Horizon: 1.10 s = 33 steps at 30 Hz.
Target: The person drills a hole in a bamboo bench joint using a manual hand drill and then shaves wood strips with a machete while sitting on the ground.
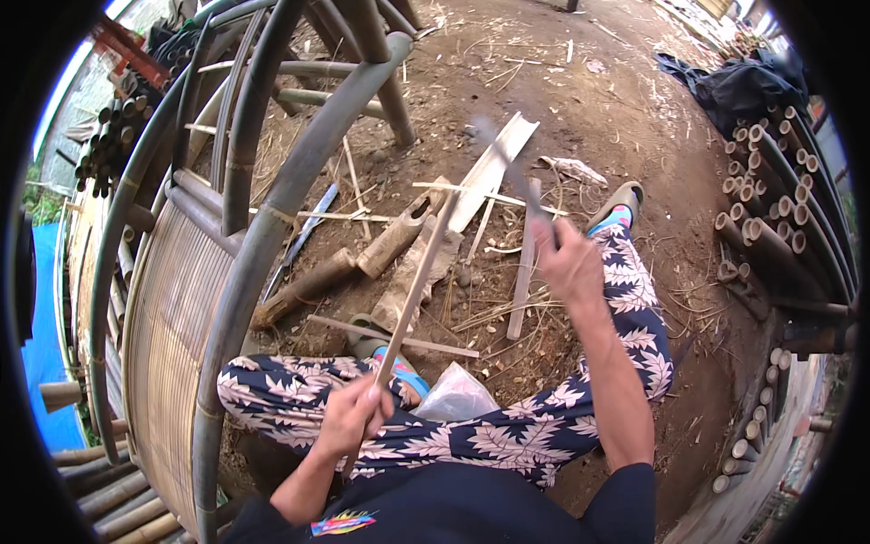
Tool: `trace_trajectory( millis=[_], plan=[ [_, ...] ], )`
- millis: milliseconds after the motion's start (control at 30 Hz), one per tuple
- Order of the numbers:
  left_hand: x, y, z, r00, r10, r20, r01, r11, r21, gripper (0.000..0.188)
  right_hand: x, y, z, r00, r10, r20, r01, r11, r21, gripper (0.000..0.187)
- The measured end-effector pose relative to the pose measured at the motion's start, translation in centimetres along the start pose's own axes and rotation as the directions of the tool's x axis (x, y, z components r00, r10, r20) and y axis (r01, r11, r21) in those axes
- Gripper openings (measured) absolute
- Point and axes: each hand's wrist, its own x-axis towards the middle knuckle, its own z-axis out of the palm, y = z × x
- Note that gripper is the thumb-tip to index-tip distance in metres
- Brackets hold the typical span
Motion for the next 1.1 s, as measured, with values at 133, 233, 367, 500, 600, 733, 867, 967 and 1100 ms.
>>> trace_trajectory(
  millis=[133, 233, 367, 500, 600, 733, 867, 967, 1100],
  plan=[
    [4.8, 4.1, 2.1, 0.995, 0.04, -0.086, -0.06, 0.968, -0.244, 0.045, -8.8, -6.1, 3.5, 0.908, -0.367, 0.202, 0.362, 0.93, 0.062, 0.06],
    [4.7, 4.9, 2.9, 0.994, 0.041, -0.105, -0.062, 0.976, -0.21, 0.044, -9.2, -5.6, 5.2, 0.913, -0.407, -0.011, 0.406, 0.907, 0.114, 0.066],
    [2.5, 2.5, 3.8, 0.992, 0.121, -0.043, -0.125, 0.987, -0.1, 0.044, -3.6, -3.9, 2.0, 0.974, -0.224, 0.009, 0.224, 0.974, 0.034, 0.067],
    [2.0, 2.9, 3.9, 0.992, 0.113, 0.048, -0.112, 0.993, -0.026, 0.044, 0.9, -0.1, 0.8, 0.986, -0.05, -0.161, 0.068, 0.992, 0.103, 0.073],
    [0.8, 2.3, 3.6, 0.983, 0.137, 0.119, -0.132, 0.99, -0.049, 0.048, 5.1, 1.8, -3.9, 0.969, 0.243, -0.043, -0.196, 0.863, 0.465, 0.073],
    [5.3, 3.2, 3.5, 0.967, 0.2, 0.157, -0.191, 0.979, -0.069, 0.049, -0.8, -2.7, -1.9, 0.941, -0.066, 0.332, -0.315, 0.191, 0.93, 0.055],
    [10.8, 3.1, 4.3, 0.908, 0.275, 0.315, -0.3, 0.953, 0.032, 0.04, -3.4, -6.4, -0.6, 0.915, -0.105, 0.389, -0.391, 0.008, 0.92, 0.044],
    [12.9, 4.3, 3.8, 0.896, 0.278, 0.346, -0.366, 0.903, 0.224, 0.031, -4.4, -6.6, -0.9, 0.916, -0.136, 0.377, -0.382, -0.012, 0.924, 0.039],
    [14.6, 5.0, 2.7, 0.855, 0.225, 0.467, -0.362, 0.904, 0.228, 0.026, -6.1, -6.9, -0.6, 0.887, -0.222, 0.404, -0.428, -0.068, 0.901, 0.037]
  ],
)
